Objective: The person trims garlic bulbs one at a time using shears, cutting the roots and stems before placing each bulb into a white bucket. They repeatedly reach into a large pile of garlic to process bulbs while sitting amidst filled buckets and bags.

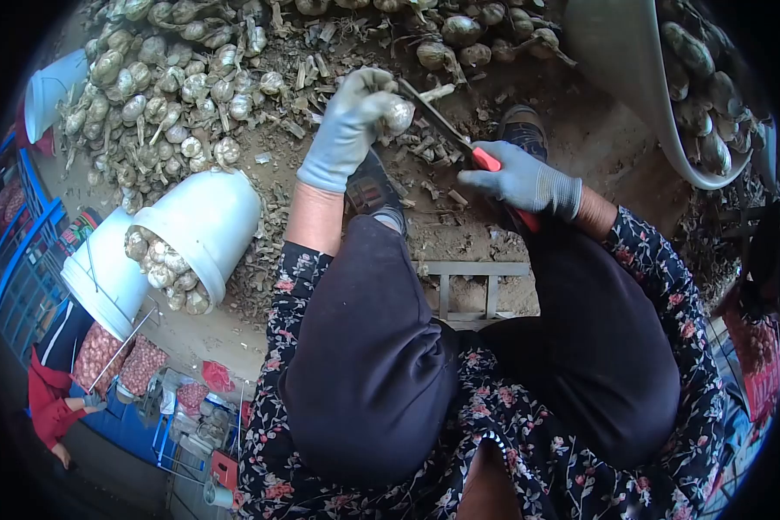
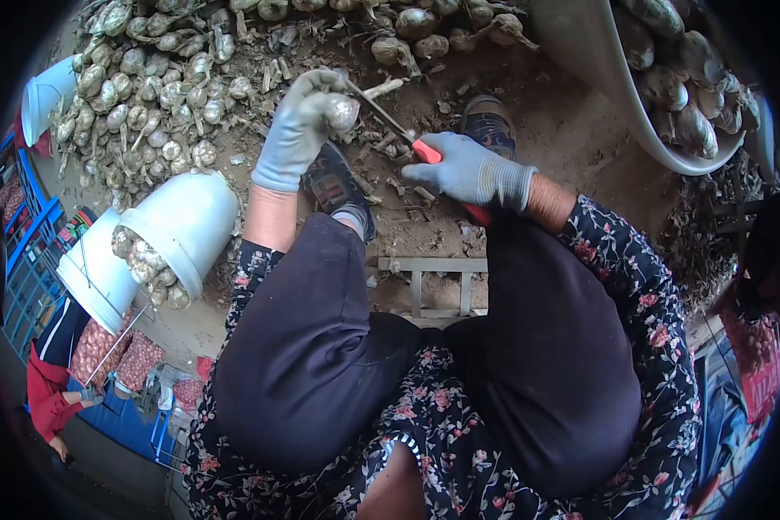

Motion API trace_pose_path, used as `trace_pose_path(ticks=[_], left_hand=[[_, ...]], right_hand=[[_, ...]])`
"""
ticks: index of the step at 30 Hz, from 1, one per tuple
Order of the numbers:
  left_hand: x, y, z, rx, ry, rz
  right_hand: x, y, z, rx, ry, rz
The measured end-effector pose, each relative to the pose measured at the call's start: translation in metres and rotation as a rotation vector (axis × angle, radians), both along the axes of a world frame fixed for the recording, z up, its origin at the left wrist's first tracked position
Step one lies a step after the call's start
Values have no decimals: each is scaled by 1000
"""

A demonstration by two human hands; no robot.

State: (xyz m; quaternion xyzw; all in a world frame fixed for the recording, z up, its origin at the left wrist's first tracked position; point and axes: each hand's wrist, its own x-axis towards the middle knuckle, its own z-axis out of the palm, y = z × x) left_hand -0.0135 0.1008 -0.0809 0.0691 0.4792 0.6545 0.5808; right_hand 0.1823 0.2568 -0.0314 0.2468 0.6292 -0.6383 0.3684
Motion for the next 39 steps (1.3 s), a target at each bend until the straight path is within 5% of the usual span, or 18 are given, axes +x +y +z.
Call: trace_pose_path(ticks=[2,4,7,10,23,25,29,33,34,37,39], left_hand=[[5,10,13,-252,226,-154],[11,12,19,-251,250,-95],[14,13,20,-204,273,-13],[15,12,21,-217,339,5],[16,10,13,-299,536,-25],[10,5,2,-342,470,64],[-11,5,-29,-373,433,-46],[5,71,-15,-321,1697,-652],[8,80,-25,-456,1744,-834],[15,85,-43,-564,1793,-836],[15,69,-46,-565,1663,-769]], right_hand=[[0,-3,-4,-9,-7,-65],[2,-5,-7,197,164,-20],[2,0,-6,-105,105,-114],[4,1,-2,-144,110,-140],[8,-7,-16,-2,205,-208],[15,3,-16,-27,-133,-266],[34,5,-22,-116,-282,-257],[36,7,-18,-284,-410,-470],[34,9,-15,-282,-406,-466],[32,15,-8,-309,-372,-478],[33,15,-12,-137,-269,-277]])
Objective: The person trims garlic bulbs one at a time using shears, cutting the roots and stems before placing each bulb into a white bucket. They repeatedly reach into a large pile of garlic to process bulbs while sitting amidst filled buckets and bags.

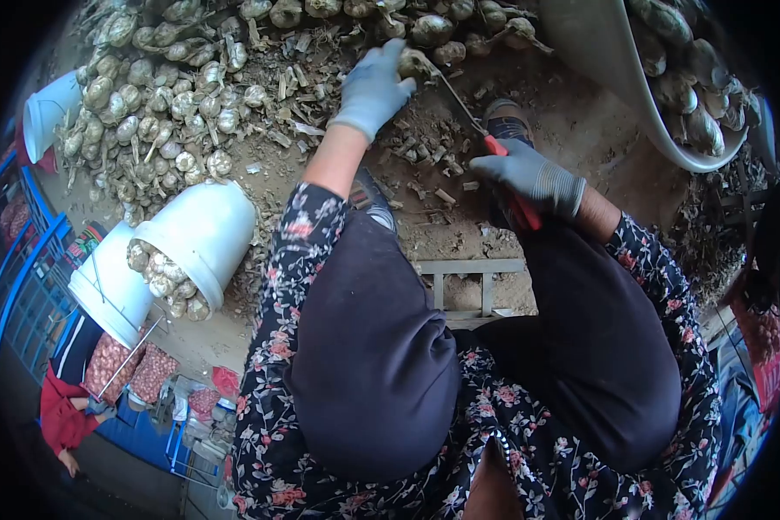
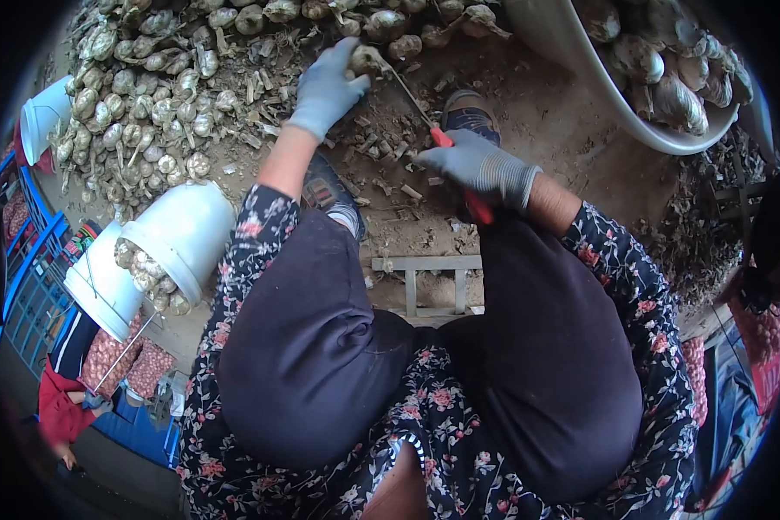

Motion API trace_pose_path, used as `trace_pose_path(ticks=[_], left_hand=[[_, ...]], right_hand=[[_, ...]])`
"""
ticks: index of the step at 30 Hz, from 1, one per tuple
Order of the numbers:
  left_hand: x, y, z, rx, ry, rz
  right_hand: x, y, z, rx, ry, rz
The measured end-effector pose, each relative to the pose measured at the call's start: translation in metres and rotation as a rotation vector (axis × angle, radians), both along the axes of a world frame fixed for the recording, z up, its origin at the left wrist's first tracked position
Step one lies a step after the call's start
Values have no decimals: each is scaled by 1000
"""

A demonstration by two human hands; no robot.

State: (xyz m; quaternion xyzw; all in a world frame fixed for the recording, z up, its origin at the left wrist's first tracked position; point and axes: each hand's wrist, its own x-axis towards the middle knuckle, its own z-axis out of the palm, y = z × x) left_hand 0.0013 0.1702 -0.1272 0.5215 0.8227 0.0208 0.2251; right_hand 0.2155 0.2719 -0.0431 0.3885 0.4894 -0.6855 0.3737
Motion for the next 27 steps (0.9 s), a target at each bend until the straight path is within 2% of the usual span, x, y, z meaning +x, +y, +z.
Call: trace_pose_path(ticks=[1,2,3,4,6,7,9,13,16,18,21,22,24,25,26,27], left_hand=[[-1,-9,3,61,-146,158],[0,-20,7,118,-293,319],[-2,-22,21,43,-380,414],[-3,-29,21,38,-378,416],[-9,-38,21,175,-816,688],[-7,-31,47,109,-862,747],[-6,-31,58,105,-896,774],[-9,-31,71,118,-966,874],[-22,-41,68,100,-1003,859],[-17,-47,66,199,-1014,845],[-16,-50,66,196,-917,648],[-16,-51,69,196,-917,651],[-20,-54,75,98,-1008,811],[-20,-62,66,234,-1012,878],[-24,-67,59,240,-1012,879],[-28,-73,53,449,-1312,954]], right_hand=[[3,-2,-5,-2,2,-5],[9,-7,-12,402,150,153],[8,-11,-9,806,297,311],[5,-9,-5,802,300,311],[-10,2,6,808,224,459],[-13,1,5,811,228,458],[-17,2,2,985,275,492],[-26,0,2,1062,328,497],[-33,-4,3,1108,427,557],[-38,-7,1,1170,451,632],[-53,-9,-5,1120,449,610],[-54,-10,-8,1118,451,613],[-53,-8,-15,1034,457,600],[-49,-6,-16,1009,472,583],[-42,-5,-19,1012,475,586],[-34,-5,-24,993,468,519]])
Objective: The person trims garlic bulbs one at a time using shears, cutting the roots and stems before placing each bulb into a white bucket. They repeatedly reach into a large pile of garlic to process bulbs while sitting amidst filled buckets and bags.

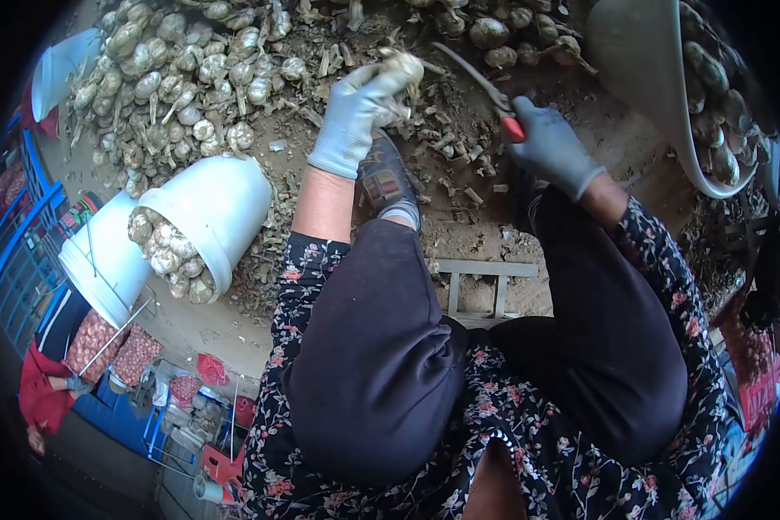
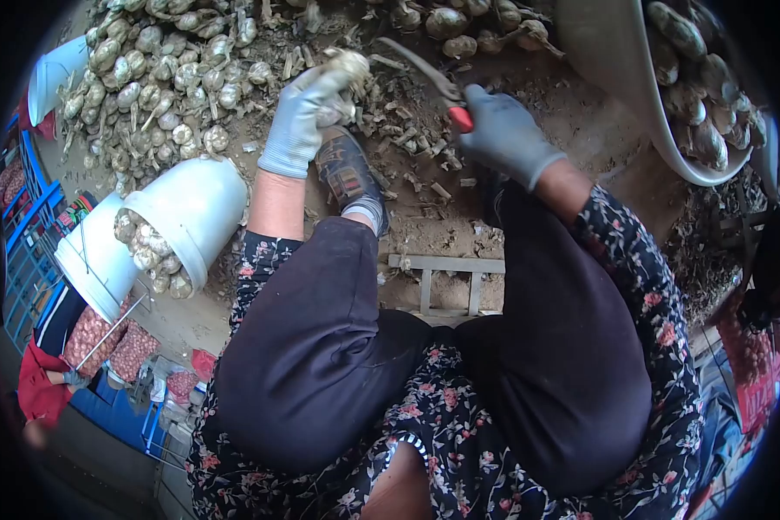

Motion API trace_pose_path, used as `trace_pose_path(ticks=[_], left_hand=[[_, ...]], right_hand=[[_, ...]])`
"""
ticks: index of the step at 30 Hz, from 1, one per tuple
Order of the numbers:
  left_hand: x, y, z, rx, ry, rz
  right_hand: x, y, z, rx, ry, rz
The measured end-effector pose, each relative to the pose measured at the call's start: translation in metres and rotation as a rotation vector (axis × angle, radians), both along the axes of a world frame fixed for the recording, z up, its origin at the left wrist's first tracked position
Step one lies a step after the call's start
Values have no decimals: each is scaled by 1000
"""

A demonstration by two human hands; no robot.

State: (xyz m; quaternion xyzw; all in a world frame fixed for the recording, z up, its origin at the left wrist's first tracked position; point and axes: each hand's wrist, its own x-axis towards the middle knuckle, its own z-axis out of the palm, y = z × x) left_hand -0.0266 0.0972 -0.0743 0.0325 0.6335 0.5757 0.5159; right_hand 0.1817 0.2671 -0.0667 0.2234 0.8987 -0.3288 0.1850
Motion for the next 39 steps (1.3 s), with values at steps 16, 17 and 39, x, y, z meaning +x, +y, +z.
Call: trace_pose_path(ticks=[16,17,39], left_hand=[[-42,-28,-16,-910,1021,-535],[-35,-33,-8,-839,1238,-421],[-2,-21,33,162,-9,-14]], right_hand=[[-16,2,-2,-196,-309,-16],[-13,2,-1,-196,-337,-2],[-39,-20,36,171,55,229]])
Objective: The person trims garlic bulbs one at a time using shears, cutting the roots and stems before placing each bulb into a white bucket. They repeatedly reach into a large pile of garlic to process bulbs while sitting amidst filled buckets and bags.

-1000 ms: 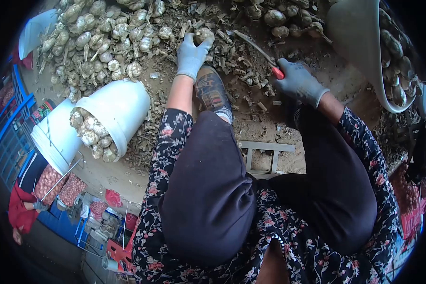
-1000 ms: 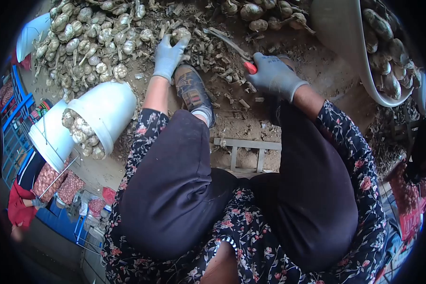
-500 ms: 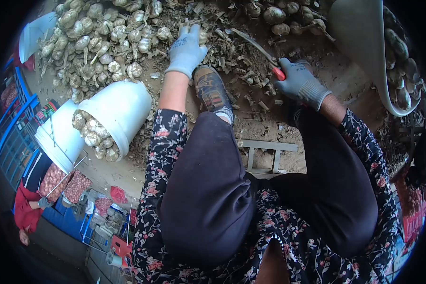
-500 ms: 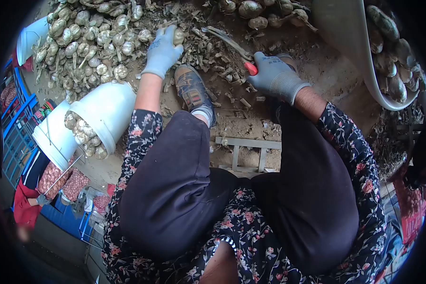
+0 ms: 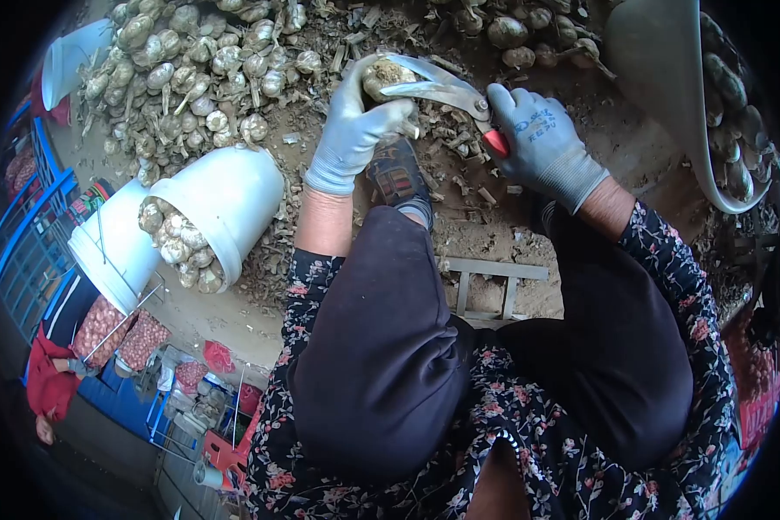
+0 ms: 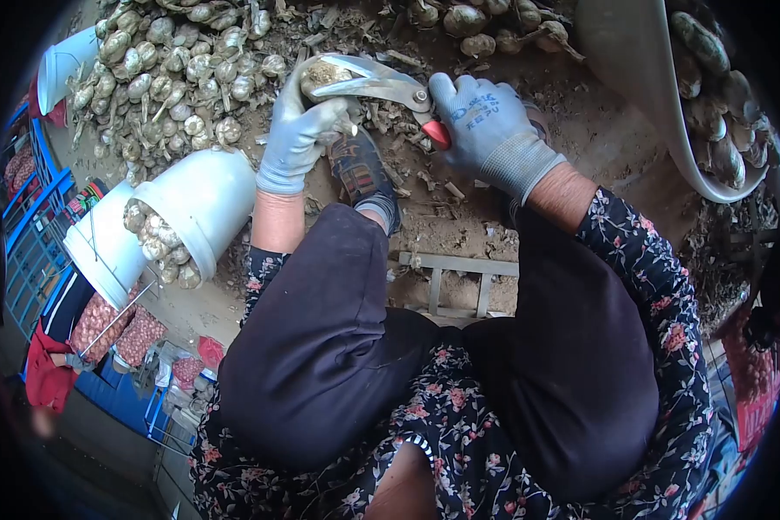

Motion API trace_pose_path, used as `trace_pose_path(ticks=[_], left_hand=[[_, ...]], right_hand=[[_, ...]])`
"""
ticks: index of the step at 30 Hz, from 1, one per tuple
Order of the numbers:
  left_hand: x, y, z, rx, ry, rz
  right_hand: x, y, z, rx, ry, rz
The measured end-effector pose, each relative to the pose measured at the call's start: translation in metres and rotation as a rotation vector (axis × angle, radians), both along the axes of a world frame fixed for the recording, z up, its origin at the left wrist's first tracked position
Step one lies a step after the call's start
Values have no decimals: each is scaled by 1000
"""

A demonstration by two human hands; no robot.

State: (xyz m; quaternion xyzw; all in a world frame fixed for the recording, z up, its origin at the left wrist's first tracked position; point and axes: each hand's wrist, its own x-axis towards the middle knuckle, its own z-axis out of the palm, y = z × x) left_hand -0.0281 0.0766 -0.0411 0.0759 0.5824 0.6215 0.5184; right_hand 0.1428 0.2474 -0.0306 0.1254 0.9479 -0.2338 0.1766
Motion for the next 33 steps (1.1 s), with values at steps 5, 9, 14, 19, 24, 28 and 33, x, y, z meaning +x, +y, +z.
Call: trace_pose_path(ticks=[5,9,14,19,24,28,33], left_hand=[[-2,4,4,-82,414,-191],[-2,2,5,-60,298,-183],[-2,2,5,-69,222,-203],[-2,-23,5,-18,47,-120],[6,-98,37,199,-166,268],[-7,-161,120,-180,600,897],[-35,-257,117,-560,943,1301]], right_hand=[[-6,0,4,70,65,33],[-6,0,1,7,-30,78],[3,2,-13,-180,-32,-21],[19,2,-19,-262,-55,-158],[54,-2,-36,-262,44,-171],[49,-7,-28,-342,-87,-179],[42,-13,-28,-400,-77,-185]])
